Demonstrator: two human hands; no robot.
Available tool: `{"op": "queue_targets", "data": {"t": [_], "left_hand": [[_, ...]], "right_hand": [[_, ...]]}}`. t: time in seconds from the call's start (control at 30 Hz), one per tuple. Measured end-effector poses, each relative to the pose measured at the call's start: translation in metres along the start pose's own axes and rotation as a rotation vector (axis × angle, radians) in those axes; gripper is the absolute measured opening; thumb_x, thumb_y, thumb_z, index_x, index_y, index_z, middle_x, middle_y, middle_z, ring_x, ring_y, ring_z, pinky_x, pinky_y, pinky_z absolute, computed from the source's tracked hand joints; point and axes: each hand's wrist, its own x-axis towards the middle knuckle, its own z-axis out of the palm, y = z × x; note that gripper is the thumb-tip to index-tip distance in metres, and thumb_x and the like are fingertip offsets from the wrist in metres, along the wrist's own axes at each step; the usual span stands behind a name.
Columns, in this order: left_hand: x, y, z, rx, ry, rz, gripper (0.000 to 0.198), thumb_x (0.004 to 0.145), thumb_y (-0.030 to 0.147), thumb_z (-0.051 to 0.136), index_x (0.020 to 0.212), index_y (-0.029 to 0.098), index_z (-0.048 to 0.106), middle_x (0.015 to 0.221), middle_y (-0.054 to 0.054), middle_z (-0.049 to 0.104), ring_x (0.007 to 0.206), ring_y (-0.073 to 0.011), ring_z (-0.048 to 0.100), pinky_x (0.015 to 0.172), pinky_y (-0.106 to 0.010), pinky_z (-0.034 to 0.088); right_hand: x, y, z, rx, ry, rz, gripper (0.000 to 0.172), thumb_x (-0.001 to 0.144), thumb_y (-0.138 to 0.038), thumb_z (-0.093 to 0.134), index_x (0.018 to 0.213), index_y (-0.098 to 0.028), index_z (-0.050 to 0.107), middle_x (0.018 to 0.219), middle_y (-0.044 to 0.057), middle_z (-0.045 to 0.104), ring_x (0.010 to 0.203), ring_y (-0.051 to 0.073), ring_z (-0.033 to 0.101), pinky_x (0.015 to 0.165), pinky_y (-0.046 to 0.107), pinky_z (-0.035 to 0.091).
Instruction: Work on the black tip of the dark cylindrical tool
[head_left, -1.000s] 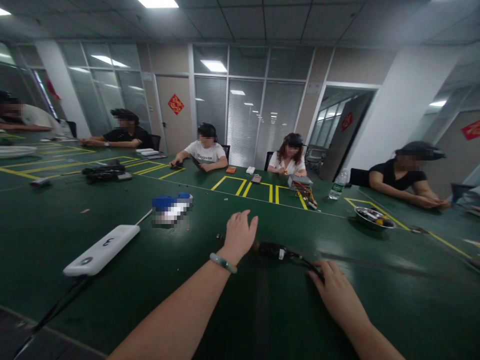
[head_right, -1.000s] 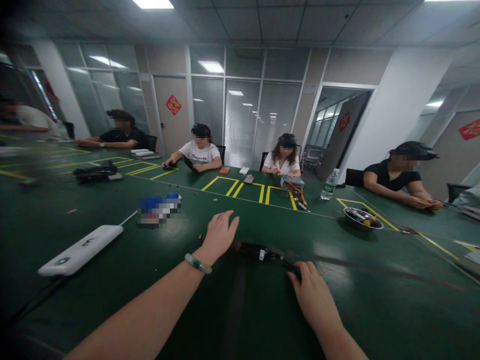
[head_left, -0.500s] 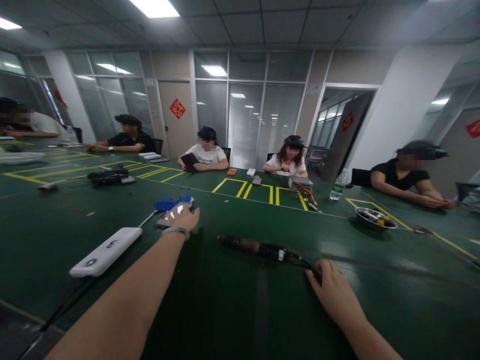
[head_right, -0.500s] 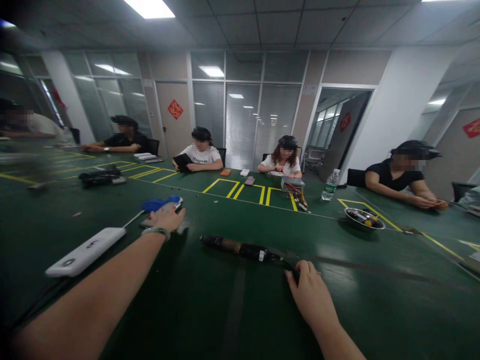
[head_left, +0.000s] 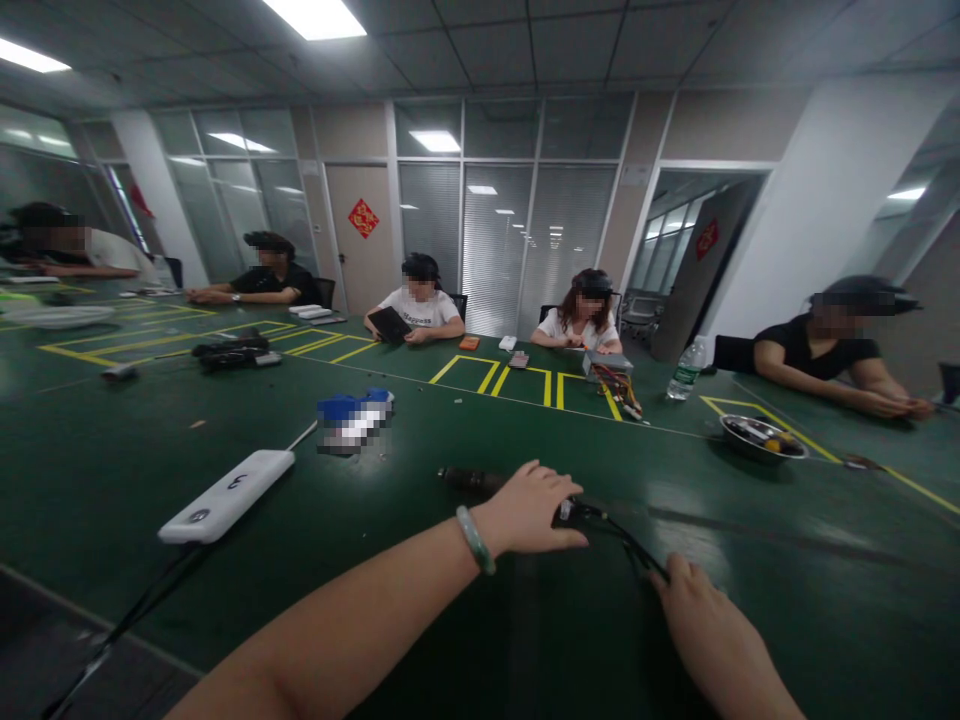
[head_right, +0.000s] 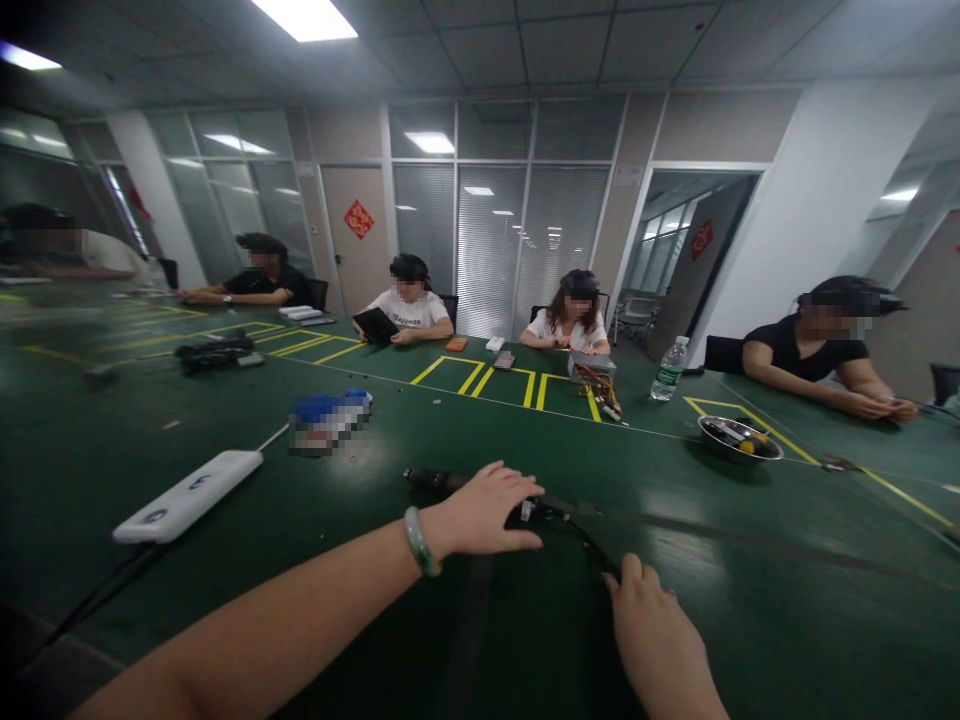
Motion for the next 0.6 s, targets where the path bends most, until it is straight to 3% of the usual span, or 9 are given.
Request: {"op": "queue_targets", "data": {"t": [0.07,0.17,0.3,0.4,0.6], "left_hand": [[0.006,0.011,0.013,0.004,-0.028,0.016,0.071,0.08,0.07,0.052,0.135,0.025,0.046,0.135,-0.007,0.052,0.123,-0.0276,0.047,0.108,-0.043,0.03],[0.014,0.01,0.025,0.021,-0.035,-0.049,0.059,0.084,0.058,0.058,0.132,0.025,0.048,0.127,-0.007,0.055,0.114,-0.026,0.052,0.095,-0.038,0.041],[0.017,0.004,0.03,0.061,-0.051,-0.103,0.047,0.089,0.049,0.056,0.13,0.026,0.048,0.118,-0.006,0.058,0.108,-0.0246,0.054,0.091,-0.038,0.042],[0.013,0.005,0.029,0.111,-0.073,-0.052,0.043,0.09,0.048,0.057,0.126,0.025,0.051,0.115,-0.006,0.059,0.105,-0.0238,0.055,0.089,-0.036,0.042],[0.003,0.013,0.02,0.096,-0.154,0.014,0.042,0.09,0.048,0.057,0.126,0.026,0.051,0.115,-0.006,0.06,0.105,-0.0235,0.057,0.088,-0.035,0.043]], "right_hand": [[0.007,0.003,-0.001,0.088,-0.047,0.034,0.029,0.097,-0.03,0.027,0.097,-0.019,0.054,0.089,0.013,0.063,0.076,0.027,0.065,0.065,0.038,0.045],[0.022,0.019,-0.007,0.255,-0.132,0.07,0.033,0.1,-0.04,0.026,0.1,-0.022,0.054,0.084,0.008,0.065,0.076,0.025,0.065,0.063,0.034,0.044],[0.045,0.053,-0.015,0.335,-0.148,-0.077,0.034,0.099,-0.047,0.03,0.11,-0.027,0.055,0.097,0.005,0.067,0.085,0.022,0.065,0.072,0.033,0.045],[0.061,0.071,-0.016,0.325,-0.125,-0.192,0.036,0.097,-0.052,0.033,0.109,-0.028,0.058,0.103,0.004,0.066,0.09,0.022,0.063,0.078,0.032,0.045],[0.075,0.074,-0.015,0.279,-0.07,-0.245,0.037,0.093,-0.057,0.04,0.099,-0.026,0.059,0.096,0.004,0.065,0.082,0.021,0.061,0.073,0.032,0.045]]}}
